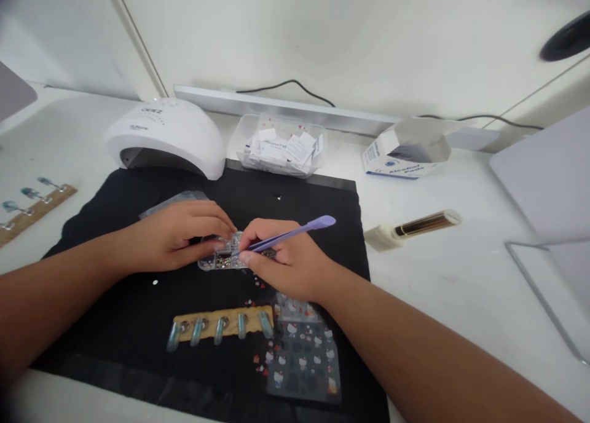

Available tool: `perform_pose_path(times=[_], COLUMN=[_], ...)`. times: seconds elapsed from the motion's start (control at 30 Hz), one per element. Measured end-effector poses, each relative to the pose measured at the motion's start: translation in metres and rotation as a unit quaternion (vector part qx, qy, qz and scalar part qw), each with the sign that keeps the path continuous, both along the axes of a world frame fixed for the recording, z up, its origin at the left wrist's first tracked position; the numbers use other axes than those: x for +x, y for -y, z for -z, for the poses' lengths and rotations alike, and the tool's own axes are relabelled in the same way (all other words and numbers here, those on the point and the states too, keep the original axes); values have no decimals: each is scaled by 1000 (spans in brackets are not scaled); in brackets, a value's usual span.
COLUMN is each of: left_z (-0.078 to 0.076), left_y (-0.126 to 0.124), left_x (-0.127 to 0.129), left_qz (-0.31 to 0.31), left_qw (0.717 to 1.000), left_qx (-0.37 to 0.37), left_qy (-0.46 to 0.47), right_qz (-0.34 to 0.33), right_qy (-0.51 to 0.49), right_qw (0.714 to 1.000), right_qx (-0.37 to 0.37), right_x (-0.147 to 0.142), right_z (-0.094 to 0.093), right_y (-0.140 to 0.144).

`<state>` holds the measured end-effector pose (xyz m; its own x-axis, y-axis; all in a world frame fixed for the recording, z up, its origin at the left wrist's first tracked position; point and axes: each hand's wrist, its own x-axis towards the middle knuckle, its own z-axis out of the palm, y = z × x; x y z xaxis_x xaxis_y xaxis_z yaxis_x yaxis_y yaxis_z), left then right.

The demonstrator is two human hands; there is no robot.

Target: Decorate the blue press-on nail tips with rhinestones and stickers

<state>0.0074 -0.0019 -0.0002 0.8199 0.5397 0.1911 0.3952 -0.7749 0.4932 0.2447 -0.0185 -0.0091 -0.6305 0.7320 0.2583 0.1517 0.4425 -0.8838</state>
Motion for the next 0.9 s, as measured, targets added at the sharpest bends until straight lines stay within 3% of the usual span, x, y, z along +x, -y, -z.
perform_pose_path(times=[0.9], left_z=[1], left_y=[-3], left_x=[0], left_qz=[9], left_qw=[1000], left_qx=[0], left_qy=[9], right_qz=[-6], right_qy=[32], right_qw=[996], right_qx=[80], right_x=[1], right_z=[3], right_y=[0])
